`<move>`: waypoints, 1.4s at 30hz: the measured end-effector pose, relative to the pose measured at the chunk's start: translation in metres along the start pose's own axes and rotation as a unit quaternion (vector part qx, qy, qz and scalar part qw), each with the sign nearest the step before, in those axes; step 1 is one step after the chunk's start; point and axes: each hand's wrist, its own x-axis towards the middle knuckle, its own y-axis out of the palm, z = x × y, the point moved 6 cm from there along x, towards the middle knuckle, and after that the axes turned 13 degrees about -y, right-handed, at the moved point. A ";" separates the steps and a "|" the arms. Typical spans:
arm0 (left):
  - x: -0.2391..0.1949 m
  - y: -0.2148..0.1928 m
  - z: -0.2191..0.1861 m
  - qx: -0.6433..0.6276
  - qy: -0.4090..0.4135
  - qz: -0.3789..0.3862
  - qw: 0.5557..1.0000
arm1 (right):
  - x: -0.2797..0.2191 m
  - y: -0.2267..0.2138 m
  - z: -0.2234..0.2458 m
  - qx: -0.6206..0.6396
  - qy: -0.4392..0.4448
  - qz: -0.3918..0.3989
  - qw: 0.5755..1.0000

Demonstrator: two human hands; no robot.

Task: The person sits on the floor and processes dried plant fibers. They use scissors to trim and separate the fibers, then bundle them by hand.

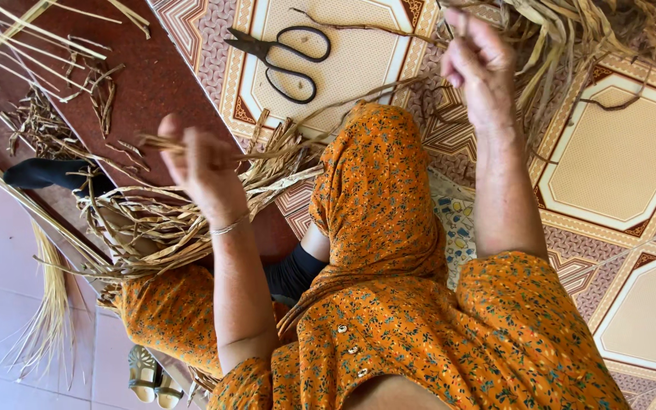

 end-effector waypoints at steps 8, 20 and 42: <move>-0.034 0.088 0.055 0.132 -0.196 0.117 0.965 | -0.014 0.134 0.066 -0.021 -0.118 0.144 0.982; -0.004 0.022 0.029 -0.018 -0.077 0.033 0.996 | -0.040 0.148 0.056 -0.365 -0.293 0.211 0.858; 0.001 0.020 0.029 -0.073 -0.108 0.074 0.989 | -0.105 -0.115 -0.015 -0.251 0.213 -0.211 0.920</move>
